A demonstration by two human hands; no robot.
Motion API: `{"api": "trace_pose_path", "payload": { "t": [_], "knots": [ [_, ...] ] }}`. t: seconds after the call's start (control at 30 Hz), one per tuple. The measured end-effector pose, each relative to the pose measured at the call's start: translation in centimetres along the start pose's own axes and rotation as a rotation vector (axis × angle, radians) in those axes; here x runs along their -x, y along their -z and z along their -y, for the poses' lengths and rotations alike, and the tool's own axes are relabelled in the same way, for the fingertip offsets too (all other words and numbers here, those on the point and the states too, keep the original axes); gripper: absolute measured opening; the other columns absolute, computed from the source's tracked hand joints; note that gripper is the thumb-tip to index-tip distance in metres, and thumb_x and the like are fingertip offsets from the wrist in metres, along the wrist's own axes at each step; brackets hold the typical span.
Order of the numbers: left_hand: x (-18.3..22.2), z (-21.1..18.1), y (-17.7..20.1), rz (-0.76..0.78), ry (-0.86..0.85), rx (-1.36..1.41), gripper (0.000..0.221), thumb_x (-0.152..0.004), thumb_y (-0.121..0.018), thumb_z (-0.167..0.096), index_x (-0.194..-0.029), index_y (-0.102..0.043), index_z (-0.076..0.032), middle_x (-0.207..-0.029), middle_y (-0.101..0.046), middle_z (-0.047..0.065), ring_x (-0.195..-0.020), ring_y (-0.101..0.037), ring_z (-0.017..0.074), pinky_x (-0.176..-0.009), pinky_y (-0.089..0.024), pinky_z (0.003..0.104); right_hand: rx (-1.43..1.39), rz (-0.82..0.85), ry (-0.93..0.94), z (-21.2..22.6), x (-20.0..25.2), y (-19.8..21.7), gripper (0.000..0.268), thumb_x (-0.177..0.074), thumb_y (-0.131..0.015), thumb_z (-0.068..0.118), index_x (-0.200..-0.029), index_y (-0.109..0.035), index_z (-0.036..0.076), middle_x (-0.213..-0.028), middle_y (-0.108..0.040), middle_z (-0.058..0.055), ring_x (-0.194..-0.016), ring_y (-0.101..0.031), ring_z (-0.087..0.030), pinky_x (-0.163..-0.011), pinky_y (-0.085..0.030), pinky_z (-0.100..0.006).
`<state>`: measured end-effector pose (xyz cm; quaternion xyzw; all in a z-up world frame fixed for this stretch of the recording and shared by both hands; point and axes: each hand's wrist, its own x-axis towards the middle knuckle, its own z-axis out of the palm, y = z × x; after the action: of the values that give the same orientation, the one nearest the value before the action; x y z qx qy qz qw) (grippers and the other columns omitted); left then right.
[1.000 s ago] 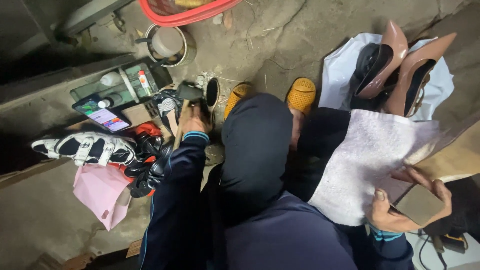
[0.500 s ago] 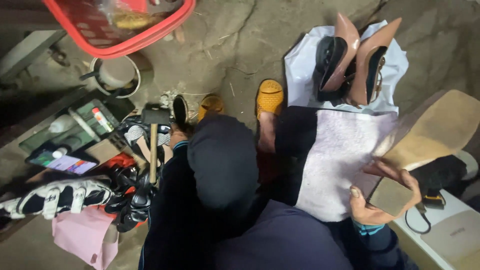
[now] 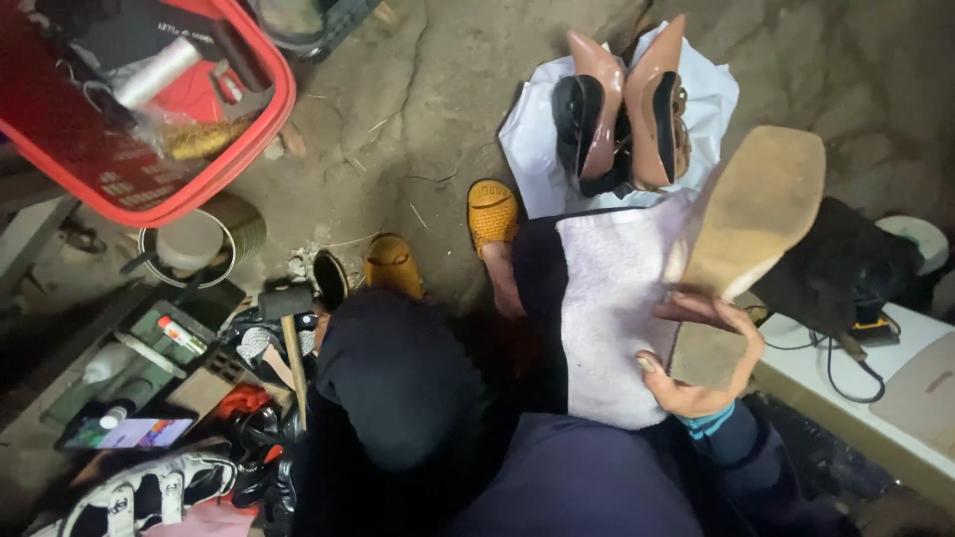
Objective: A person is repairing a shoe by tapping the sole with a tool and then brushing the shoe surface.
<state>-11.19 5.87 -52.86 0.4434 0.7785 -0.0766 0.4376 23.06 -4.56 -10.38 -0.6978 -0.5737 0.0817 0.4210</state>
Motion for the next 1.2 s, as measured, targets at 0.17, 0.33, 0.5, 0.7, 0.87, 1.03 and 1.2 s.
{"api": "trace_pose_path", "payload": {
  "t": [0.17, 0.33, 0.5, 0.7, 0.87, 1.03, 1.2],
  "knots": [
    [5.1, -0.2, 2.8, -0.07, -0.038, 0.097, 0.042, -0.106, -0.052, -0.034, -0.146, -0.054, -0.02, -0.122, -0.072, 0.012, -0.11, -0.069, 0.029, -0.098, -0.053, 0.043, -0.059, 0.047, 0.018, 1.0, -0.6, -1.1, 0.089, -0.076, -0.087, 0.024, -0.136, -0.031, -0.012, -0.113, -0.065, -0.031, -0.087, -0.073, -0.035, -0.112, -0.037, -0.053],
    [6.1, 4.2, 5.8, -0.216, -0.077, 0.182, 0.039, -0.106, -0.055, -0.035, -0.142, -0.058, -0.019, -0.122, -0.072, 0.01, -0.11, -0.07, 0.0269, -0.099, -0.054, 0.041, -0.149, 0.056, 0.079, 3.2, -1.6, -3.5, 0.087, -0.077, -0.087, 0.023, -0.137, -0.033, -0.01, -0.115, -0.067, -0.027, -0.085, -0.075, -0.029, -0.112, -0.036, -0.047],
    [6.6, 9.4, 9.5, -0.404, -0.139, 0.269, 0.037, -0.107, -0.058, -0.036, -0.139, -0.062, -0.017, -0.121, -0.073, 0.009, -0.109, -0.07, 0.0249, -0.1, -0.054, 0.038, -0.167, 0.007, 0.218, 5.2, -2.6, -4.7, 0.075, -0.077, -0.086, 0.026, -0.128, -0.05, -0.016, -0.113, -0.071, -0.026, -0.089, -0.073, -0.038, -0.1, -0.043, -0.063],
    [8.2, 12.0, 12.7, -0.585, -0.282, 0.378, 0.035, -0.108, -0.061, -0.036, -0.135, -0.067, -0.016, -0.12, -0.073, 0.007, -0.108, -0.07, 0.0224, -0.101, -0.054, 0.035, -0.271, -0.049, 0.302, 4.4, -2.3, -2.8, 0.078, -0.081, -0.083, 0.017, -0.135, -0.043, -0.022, -0.117, -0.065, -0.027, -0.103, -0.068, -0.044, -0.101, -0.049, -0.055],
    [10.9, 12.3, 15.4, -0.746, -0.406, 0.485, 0.033, -0.109, -0.064, -0.037, -0.132, -0.071, -0.014, -0.12, -0.074, 0.006, -0.108, -0.07, 0.0203, -0.102, -0.054, 0.033, -0.338, -0.052, 0.266, 2.6, -0.8, -2.0, 0.081, -0.076, -0.087, 0.016, -0.139, -0.046, -0.014, -0.12, -0.067, -0.024, -0.106, -0.069, -0.041, -0.106, -0.046, -0.054],
    [28.0, 0.6, 21.9, -0.936, -0.433, 0.621, 0.044, -0.1, -0.079, -0.036, -0.13, -0.07, -0.005, -0.115, -0.071, 0.025, -0.109, -0.069, 0.0334, -0.099, -0.054, 0.041, -0.486, -0.03, 0.136, 4.2, -0.3, 1.7, 0.072, -0.078, -0.083, 0.012, -0.14, -0.051, -0.009, -0.123, -0.067, -0.022, -0.114, -0.067, -0.04, -0.104, -0.048, -0.054],
    [36.5, -3.5, 24.1, -1.041, -0.594, 0.815, 0.055, -0.099, -0.067, -0.024, -0.146, -0.052, 0.003, -0.123, -0.067, 0.016, -0.102, -0.063, 0.0186, -0.086, -0.053, 0.032, -0.987, 0.087, -0.198, 6.9, 0.0, 6.5, 0.062, -0.086, -0.066, 0.019, -0.142, -0.045, 0.0, -0.111, -0.067, -0.013, -0.107, -0.071, -0.027, -0.101, -0.06, -0.04]
  ]
}}
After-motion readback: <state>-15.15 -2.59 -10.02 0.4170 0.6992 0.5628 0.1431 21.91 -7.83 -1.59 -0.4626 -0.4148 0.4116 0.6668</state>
